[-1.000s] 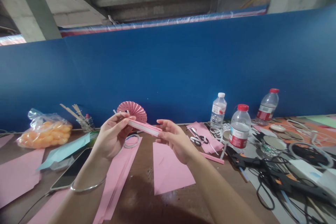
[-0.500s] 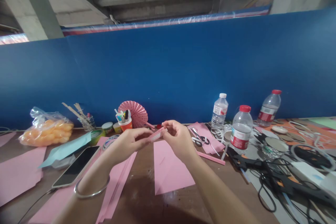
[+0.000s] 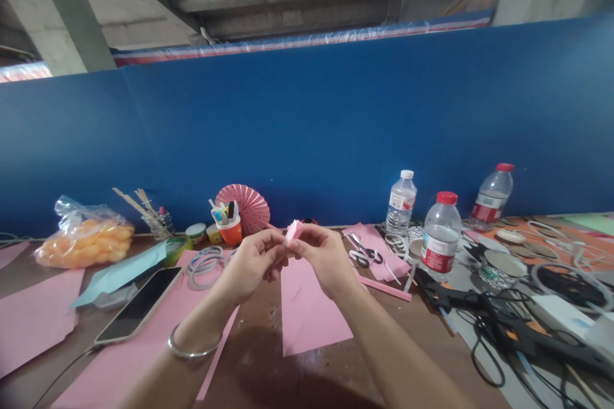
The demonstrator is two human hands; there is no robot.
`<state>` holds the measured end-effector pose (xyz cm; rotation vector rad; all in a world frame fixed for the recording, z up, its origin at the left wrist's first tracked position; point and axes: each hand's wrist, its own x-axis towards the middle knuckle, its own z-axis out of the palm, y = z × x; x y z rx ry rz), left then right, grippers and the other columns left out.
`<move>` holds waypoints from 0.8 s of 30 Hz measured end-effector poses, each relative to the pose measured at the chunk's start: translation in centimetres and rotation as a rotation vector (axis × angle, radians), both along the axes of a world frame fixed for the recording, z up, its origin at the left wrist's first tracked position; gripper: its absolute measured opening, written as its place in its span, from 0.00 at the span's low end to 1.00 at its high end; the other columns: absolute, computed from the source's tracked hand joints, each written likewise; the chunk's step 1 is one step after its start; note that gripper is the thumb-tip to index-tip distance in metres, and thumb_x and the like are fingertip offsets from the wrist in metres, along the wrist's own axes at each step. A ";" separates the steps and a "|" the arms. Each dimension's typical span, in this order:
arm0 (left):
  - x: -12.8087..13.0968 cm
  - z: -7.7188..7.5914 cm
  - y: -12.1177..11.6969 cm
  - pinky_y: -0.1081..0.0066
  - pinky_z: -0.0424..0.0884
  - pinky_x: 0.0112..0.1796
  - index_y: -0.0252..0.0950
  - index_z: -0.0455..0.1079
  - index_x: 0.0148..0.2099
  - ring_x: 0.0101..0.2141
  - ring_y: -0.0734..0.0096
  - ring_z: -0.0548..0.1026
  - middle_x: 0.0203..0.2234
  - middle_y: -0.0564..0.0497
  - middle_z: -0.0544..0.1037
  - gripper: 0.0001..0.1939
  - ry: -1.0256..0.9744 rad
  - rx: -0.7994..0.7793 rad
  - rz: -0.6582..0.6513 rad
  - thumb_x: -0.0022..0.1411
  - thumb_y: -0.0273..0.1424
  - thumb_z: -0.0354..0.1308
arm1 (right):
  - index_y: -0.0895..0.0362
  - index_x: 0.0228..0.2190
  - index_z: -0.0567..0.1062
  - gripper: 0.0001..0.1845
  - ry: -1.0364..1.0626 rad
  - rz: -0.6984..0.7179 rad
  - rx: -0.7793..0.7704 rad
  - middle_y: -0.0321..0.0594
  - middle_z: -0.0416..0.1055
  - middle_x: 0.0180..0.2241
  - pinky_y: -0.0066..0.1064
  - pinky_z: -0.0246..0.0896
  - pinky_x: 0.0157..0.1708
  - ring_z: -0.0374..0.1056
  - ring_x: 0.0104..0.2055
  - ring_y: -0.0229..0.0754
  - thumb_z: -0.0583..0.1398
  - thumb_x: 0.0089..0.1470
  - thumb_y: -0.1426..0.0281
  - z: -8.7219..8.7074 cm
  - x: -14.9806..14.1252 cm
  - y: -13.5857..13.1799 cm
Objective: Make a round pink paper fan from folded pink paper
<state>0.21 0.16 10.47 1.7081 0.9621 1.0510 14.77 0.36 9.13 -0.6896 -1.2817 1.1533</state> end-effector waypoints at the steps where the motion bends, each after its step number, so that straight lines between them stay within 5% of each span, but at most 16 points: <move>1: 0.1 -0.1 -0.1 0.79 0.59 0.17 0.33 0.65 0.33 0.16 0.81 0.64 0.19 0.54 0.68 0.13 0.021 0.022 0.026 0.56 0.40 0.52 | 0.59 0.26 0.74 0.07 -0.006 -0.023 0.011 0.34 0.68 0.22 0.29 0.57 0.27 0.61 0.24 0.35 0.63 0.41 0.68 0.0 0.0 0.0; 6: 0.6 -0.7 -0.5 0.77 0.62 0.20 0.35 0.63 0.35 0.18 0.77 0.68 0.22 0.54 0.70 0.15 0.147 0.115 0.102 0.59 0.42 0.47 | 0.61 0.28 0.75 0.08 -0.024 -0.077 0.044 0.36 0.66 0.21 0.29 0.55 0.26 0.60 0.23 0.35 0.59 0.47 0.68 -0.6 -0.3 0.0; 16: 1.2 -2.4 0.2 0.77 0.51 0.19 0.34 0.60 0.26 0.18 0.79 0.55 0.16 0.56 0.59 0.18 0.178 0.192 0.184 0.62 0.40 0.41 | 0.60 0.28 0.74 0.08 -0.134 -0.071 0.061 0.34 0.66 0.21 0.25 0.52 0.23 0.58 0.23 0.34 0.61 0.46 0.67 -0.2 -0.2 -0.4; 24: 2.0 -2.6 -1.0 0.77 0.50 0.19 0.35 0.56 0.25 0.17 0.79 0.55 0.16 0.57 0.59 0.20 0.182 0.187 0.144 0.62 0.42 0.40 | 0.59 0.18 0.68 0.12 0.120 -0.075 0.023 0.29 0.59 0.15 0.24 0.42 0.16 0.47 0.16 0.29 0.63 0.44 0.66 -1.3 -0.3 0.1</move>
